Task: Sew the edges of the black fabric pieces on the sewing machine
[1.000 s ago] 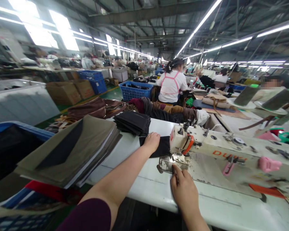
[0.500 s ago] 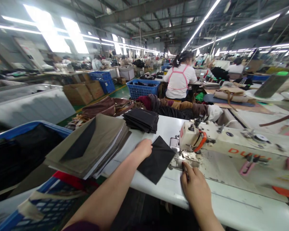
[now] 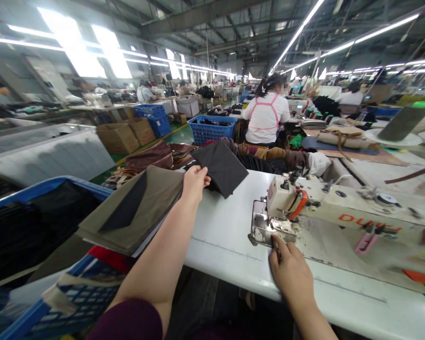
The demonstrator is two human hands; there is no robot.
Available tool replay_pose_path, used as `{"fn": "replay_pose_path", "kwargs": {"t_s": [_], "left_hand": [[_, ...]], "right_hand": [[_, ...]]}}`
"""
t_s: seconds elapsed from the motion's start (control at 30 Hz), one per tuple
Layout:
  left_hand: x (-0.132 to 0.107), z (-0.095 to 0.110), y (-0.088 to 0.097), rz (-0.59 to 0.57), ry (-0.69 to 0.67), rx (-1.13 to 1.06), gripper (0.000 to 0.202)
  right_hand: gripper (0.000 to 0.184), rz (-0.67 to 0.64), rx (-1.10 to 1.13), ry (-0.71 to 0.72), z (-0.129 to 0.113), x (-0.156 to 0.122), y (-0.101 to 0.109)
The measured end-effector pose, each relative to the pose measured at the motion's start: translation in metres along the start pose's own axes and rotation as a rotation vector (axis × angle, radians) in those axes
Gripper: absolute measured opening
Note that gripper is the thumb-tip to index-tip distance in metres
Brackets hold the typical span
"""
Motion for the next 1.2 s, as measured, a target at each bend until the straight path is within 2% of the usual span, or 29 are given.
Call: {"fn": "replay_pose_path", "kwargs": {"t_s": [0.1,0.17,0.27,0.37,0.4,0.5,0.53,0.6,0.67,0.73,0.8,0.87,0.93,1.0,1.2], "left_hand": [[0.028,-0.008,0.002,0.078,0.033,0.015,0.019],[0.034,-0.016,0.004,0.100,0.050,0.038,0.015],[0.019,-0.026,0.011,0.094,0.034,0.097,0.019],[-0.019,-0.025,0.024,0.037,-0.048,0.203,0.027],[-0.035,-0.019,0.031,0.017,-0.108,0.280,0.029],[-0.088,0.030,0.050,0.030,-0.524,0.858,0.024],[-0.102,0.043,0.060,0.066,-0.598,1.013,0.023],[-0.120,0.066,0.087,0.155,-0.660,1.237,0.020],[-0.125,0.084,0.119,0.260,-0.643,1.381,0.024],[-0.120,0.090,0.154,0.331,-0.550,1.490,0.034],[-0.107,0.082,0.185,0.321,-0.395,1.579,0.049],[-0.093,0.065,0.208,0.245,-0.231,1.646,0.058],[-0.083,0.053,0.219,0.161,-0.136,1.684,0.059],[-0.076,0.050,0.220,0.115,-0.101,1.701,0.053],[-0.076,0.062,0.211,0.145,-0.016,1.796,0.035]], "right_hand": [[0.040,0.011,0.007,0.004,0.000,-0.001,0.001],[0.041,0.014,0.009,0.008,0.000,-0.002,0.001],[0.041,0.008,0.010,0.011,0.001,-0.002,0.000],[0.041,-0.002,0.005,0.009,0.001,-0.001,0.000],[0.041,-0.003,0.003,0.011,0.000,-0.001,0.000],[0.042,-0.008,-0.005,0.023,-0.002,-0.001,0.002],[0.042,-0.011,-0.009,0.026,-0.003,-0.001,0.003],[0.042,-0.016,-0.016,0.036,-0.003,-0.001,0.003],[0.043,-0.011,-0.020,0.051,-0.004,0.000,0.003],[0.043,0.003,-0.020,0.066,-0.004,0.000,0.003],[0.043,0.020,-0.021,0.077,-0.004,0.000,0.004],[0.043,0.030,-0.019,0.087,-0.005,0.000,0.004],[0.043,0.030,-0.021,0.093,-0.005,0.000,0.004],[0.044,0.024,-0.025,0.087,-0.004,0.001,0.004],[0.043,0.015,-0.038,0.087,-0.004,-0.001,0.003]]}}
Point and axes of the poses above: each hand's wrist, its own x-axis towards the middle knuckle, its own y-axis out of the back of the hand, z = x × y, the point moved 10 cm from there along x, towards the middle knuckle, and after that the axes turned 4 degrees about x, right-handed, at the moved point
